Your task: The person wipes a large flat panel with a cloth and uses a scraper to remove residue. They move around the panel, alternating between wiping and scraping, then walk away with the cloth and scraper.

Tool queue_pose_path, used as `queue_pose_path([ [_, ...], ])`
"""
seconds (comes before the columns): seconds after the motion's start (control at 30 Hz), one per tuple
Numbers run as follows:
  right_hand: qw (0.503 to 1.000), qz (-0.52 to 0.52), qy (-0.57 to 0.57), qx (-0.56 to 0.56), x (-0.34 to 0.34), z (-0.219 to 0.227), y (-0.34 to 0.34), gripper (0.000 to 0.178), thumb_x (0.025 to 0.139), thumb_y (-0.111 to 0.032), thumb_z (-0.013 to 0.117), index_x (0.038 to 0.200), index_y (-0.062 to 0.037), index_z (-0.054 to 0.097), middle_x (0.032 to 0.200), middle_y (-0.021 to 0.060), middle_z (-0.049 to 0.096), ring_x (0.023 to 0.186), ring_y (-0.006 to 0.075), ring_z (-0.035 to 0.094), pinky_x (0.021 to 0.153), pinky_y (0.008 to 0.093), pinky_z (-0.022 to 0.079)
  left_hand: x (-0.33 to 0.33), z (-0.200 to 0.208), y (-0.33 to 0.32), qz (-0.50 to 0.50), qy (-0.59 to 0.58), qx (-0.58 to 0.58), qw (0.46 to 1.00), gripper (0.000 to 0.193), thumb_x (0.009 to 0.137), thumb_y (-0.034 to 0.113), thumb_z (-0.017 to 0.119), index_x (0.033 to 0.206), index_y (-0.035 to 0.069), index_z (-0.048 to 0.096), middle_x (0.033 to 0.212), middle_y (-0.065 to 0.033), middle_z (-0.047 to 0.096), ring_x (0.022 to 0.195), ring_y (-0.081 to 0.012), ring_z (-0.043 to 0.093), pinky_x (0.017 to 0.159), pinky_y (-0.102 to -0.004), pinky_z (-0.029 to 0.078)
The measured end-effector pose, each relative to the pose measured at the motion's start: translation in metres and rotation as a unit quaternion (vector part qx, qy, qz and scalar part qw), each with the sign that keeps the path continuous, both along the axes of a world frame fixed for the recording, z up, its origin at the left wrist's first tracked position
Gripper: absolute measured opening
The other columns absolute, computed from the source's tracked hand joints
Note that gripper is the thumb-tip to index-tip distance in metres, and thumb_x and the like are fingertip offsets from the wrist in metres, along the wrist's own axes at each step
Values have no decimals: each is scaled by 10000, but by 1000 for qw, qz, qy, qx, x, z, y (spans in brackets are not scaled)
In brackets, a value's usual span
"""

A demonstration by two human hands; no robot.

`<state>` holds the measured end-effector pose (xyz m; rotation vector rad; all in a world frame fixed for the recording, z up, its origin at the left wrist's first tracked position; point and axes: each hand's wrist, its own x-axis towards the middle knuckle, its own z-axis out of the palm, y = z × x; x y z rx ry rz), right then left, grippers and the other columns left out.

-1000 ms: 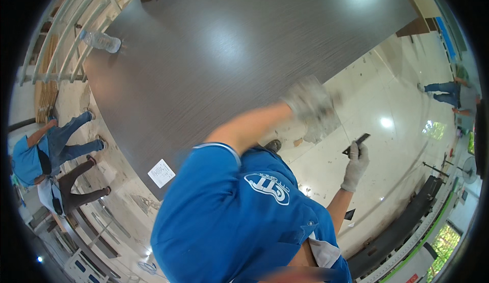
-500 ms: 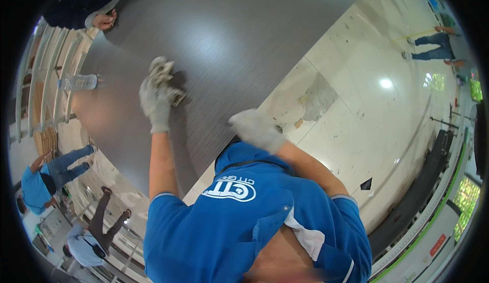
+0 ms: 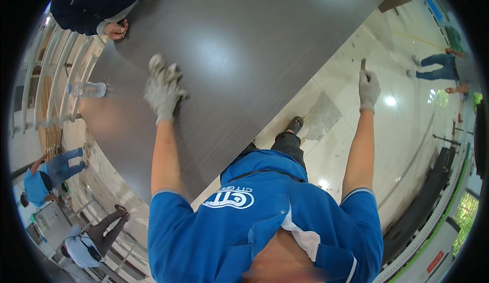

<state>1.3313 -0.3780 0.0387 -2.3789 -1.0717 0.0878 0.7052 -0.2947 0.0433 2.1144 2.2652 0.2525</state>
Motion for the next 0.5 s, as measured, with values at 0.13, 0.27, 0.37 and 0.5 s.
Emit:
queue_pose_path([
  [0.13,990,-7,114,87,18,-5,-27,307,936,-325,692,960,-21,722,769,62,662,692,138,587,658,313,474,184,17,70,-84,-186,-143,968,320,1017,315,513,1265,131,597,1127,-124,685,1036,-265,647,967,-435,498],
  [0.27,989,22,104,103,63,-2,-29,252,945,-251,701,946,1,702,726,4,610,659,84,520,601,271,437,392,16,-2,-529,-275,-184,782,209,960,165,567,1040,36,711,1096,-144,713,957,-250,705,864,-391,570],
  [0.37,980,10,163,117,124,-2,-42,211,959,-212,690,980,-2,687,706,-8,571,635,70,493,554,250,405,450,5,-54,-616,-385,-226,649,225,897,148,606,1093,95,704,1219,-155,663,1178,-293,606,1020,-385,476],
  [0.5,984,-34,135,107,191,-22,-85,192,976,-187,662,975,5,677,696,0,565,605,74,488,540,257,399,359,0,-8,-219,-749,-220,586,342,898,-13,618,1237,33,614,1239,-117,641,1120,-246,635,882,-380,571],
])
